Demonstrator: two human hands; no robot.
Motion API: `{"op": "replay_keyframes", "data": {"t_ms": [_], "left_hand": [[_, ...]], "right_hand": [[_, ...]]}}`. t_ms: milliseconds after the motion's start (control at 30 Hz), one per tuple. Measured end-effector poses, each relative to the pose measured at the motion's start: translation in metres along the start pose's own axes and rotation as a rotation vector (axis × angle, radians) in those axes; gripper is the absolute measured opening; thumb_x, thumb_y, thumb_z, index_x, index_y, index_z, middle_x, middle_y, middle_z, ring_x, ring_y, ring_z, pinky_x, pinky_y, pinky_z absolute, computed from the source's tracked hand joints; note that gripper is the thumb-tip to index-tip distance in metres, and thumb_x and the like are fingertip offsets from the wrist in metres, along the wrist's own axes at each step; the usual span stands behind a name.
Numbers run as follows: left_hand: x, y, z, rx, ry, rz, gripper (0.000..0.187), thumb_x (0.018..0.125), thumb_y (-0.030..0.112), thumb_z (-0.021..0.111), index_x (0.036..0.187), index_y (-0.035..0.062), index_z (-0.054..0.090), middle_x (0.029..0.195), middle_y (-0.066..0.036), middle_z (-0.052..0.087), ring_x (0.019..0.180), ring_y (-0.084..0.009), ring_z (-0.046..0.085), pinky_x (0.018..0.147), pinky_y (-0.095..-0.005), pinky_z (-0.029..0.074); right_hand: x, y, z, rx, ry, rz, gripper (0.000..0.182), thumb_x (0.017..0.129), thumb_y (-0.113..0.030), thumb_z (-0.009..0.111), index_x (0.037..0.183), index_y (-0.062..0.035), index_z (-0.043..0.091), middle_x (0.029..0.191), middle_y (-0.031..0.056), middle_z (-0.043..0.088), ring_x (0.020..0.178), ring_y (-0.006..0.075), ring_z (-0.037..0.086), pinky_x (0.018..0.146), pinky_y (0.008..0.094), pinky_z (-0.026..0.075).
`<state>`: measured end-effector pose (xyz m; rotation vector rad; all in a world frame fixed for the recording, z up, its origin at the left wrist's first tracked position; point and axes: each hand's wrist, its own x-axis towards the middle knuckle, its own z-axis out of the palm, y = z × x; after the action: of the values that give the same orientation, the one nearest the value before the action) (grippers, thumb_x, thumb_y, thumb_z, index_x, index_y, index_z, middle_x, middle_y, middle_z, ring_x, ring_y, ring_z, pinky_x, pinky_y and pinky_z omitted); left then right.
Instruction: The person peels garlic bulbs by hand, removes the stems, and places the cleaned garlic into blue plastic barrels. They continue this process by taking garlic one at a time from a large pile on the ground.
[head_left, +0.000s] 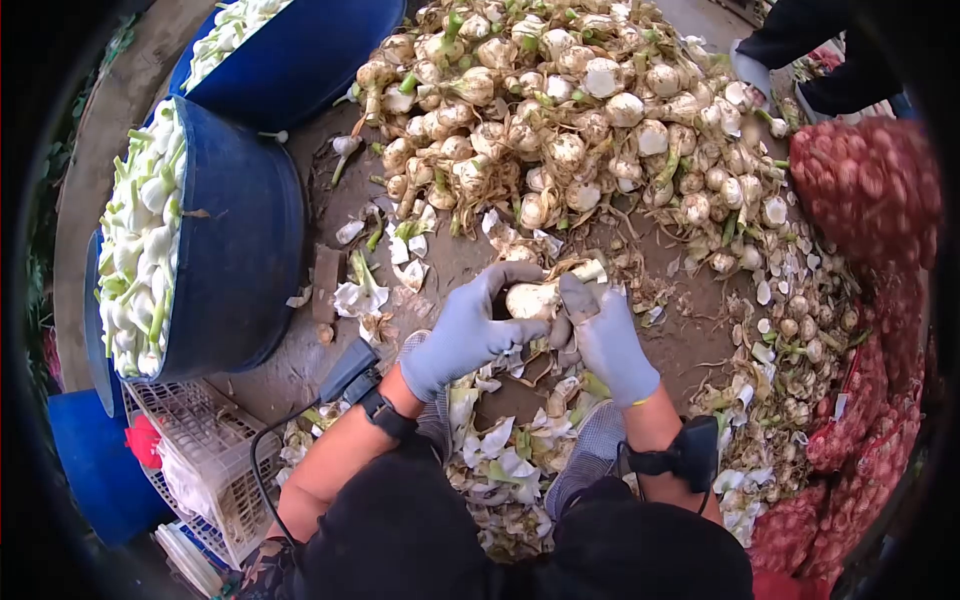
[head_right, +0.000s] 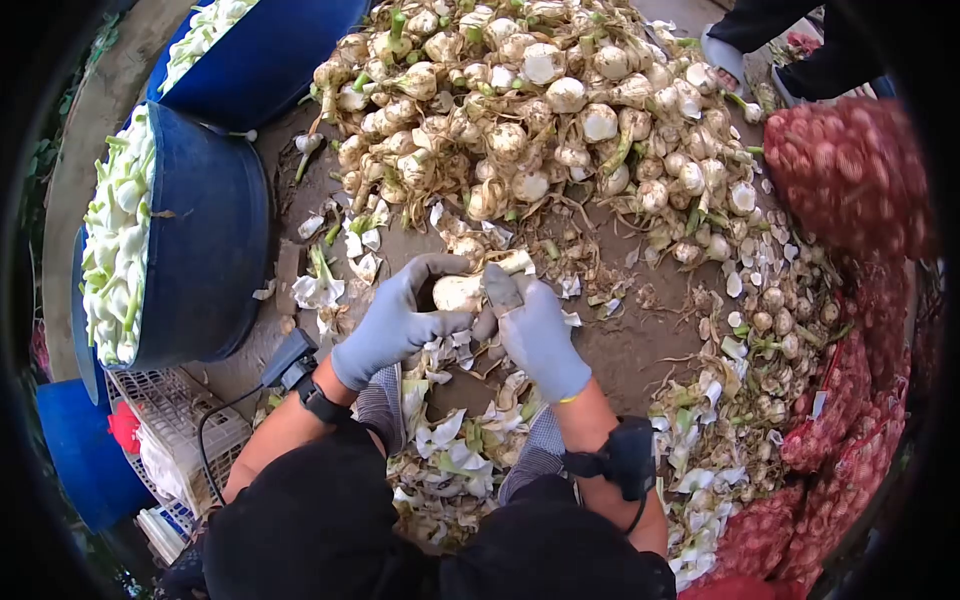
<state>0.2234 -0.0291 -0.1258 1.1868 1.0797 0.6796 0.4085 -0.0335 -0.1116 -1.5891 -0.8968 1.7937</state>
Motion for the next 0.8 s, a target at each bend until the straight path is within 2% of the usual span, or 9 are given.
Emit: {"op": "replay_keyframes", "data": {"t_ms": [133,233,267,333,367,433,600,733,800], "left_hand": [[-0.003,0.001,-0.001,-0.353,-0.056,-0.063,0.053,0.082,0.011,0.076,0.127,0.0016,0.05,0.109,-0.003,0.06,0.094,-0.0107,0.061,0.082,-0.0244,0.051],[-0.007,0.001,-0.006,-0.585,-0.133,-0.128,0.061,0.094,0.051,0.055,0.132,0.0036,0.045,0.103,-0.007,0.065,0.068,-0.012,0.064,0.059,-0.0234,0.053],[-0.007,-0.001,-0.005,-0.583,-0.131,-0.127,0.061,0.094,0.051,0.055,0.132,0.0036,0.045,0.103,-0.007,0.065,0.068,-0.012,0.064,0.059,-0.0234,0.053],[-0.004,-0.004,0.0,-0.904,-0.159,-0.286,0.068,0.093,0.056,0.052,0.138,0.0061,0.04,0.104,-0.007,0.065,0.068,-0.0118,0.064,0.058,-0.0231,0.053],[-0.003,-0.006,-0.001,-0.847,-0.177,-0.254,0.076,0.093,0.059,0.05,0.145,0.0065,0.032,0.108,-0.007,0.063,0.071,-0.0118,0.063,0.059,-0.0231,0.052],[-0.008,-0.005,-0.007,-0.728,-0.212,-0.192,0.078,0.092,0.056,0.053,0.147,0.0082,0.027,0.111,-0.008,0.062,0.073,-0.0151,0.063,0.061,-0.0249,0.052],[-0.016,-0.008,-0.007,-0.175,-0.155,-0.118,0.094,0.087,0.035,0.072,0.151,0.0024,0.012,0.114,-0.01,0.058,0.078,-0.0167,0.061,0.069,-0.0269,0.051],[-0.023,-0.029,-0.005,0.353,0.059,0.197,0.085,0.086,0.061,0.06,0.137,-0.003,0.036,0.112,-0.012,0.058,0.091,-0.012,0.059,0.076,-0.0253,0.048],[-0.025,-0.016,-0.003,0.241,0.11,0.13,0.085,0.085,0.071,0.049,0.126,-0.0027,0.044,0.106,-0.013,0.061,0.087,-0.0138,0.062,0.074,-0.0243,0.049]], "right_hand": [[-0.011,-0.003,-0.002,0.033,-0.047,-0.01,0.042,0.1,-0.036,0.05,0.092,0.0041,0.059,0.062,0.0057,0.061,0.047,0.0124,0.053,0.046,0.0276,0.046],[-0.016,-0.004,0.005,-0.284,0.049,-0.245,0.033,0.1,-0.029,0.05,0.093,0.0022,0.059,0.057,0.0057,0.057,0.044,0.0116,0.051,0.041,0.0266,0.042],[-0.015,0.0,0.004,-0.282,0.047,-0.248,0.033,0.1,-0.029,0.05,0.093,0.0022,0.059,0.057,0.0057,0.057,0.044,0.0116,0.051,0.041,0.0266,0.042],[-0.01,0.015,0.0,-1.111,0.33,-0.856,0.026,0.099,-0.022,0.051,0.098,0.0025,0.06,0.065,0.0056,0.062,0.051,0.0122,0.056,0.048,0.0269,0.046],[-0.008,0.021,0.004,-1.112,0.33,-0.855,0.026,0.099,-0.022,0.051,0.098,0.0025,0.06,0.065,0.0056,0.062,0.051,0.0122,0.056,0.048,0.0269,0.046],[-0.005,0.028,0.015,0.298,0.075,-0.402,0.021,0.093,-0.01,0.061,0.107,0.0051,0.06,0.088,0.0079,0.069,0.067,0.0149,0.065,0.059,0.0286,0.052],[-0.004,0.027,-0.001,0.179,-0.173,-0.111,0.021,0.092,-0.005,0.061,0.111,0.004,0.06,0.089,0.0067,0.068,0.072,0.0108,0.062,0.062,0.0233,0.05],[-0.005,0.015,0.006,-0.024,-0.033,-0.064,0.018,0.092,-0.01,0.062,0.104,0.003,0.064,0.086,0.0063,0.069,0.067,0.014,0.063,0.06,0.0284,0.05],[-0.003,0.011,0.006,-0.038,-0.025,-0.122,0.017,0.092,-0.012,0.062,0.101,0.0028,0.065,0.085,0.0074,0.069,0.064,0.0165,0.064,0.059,0.0309,0.05]]}}
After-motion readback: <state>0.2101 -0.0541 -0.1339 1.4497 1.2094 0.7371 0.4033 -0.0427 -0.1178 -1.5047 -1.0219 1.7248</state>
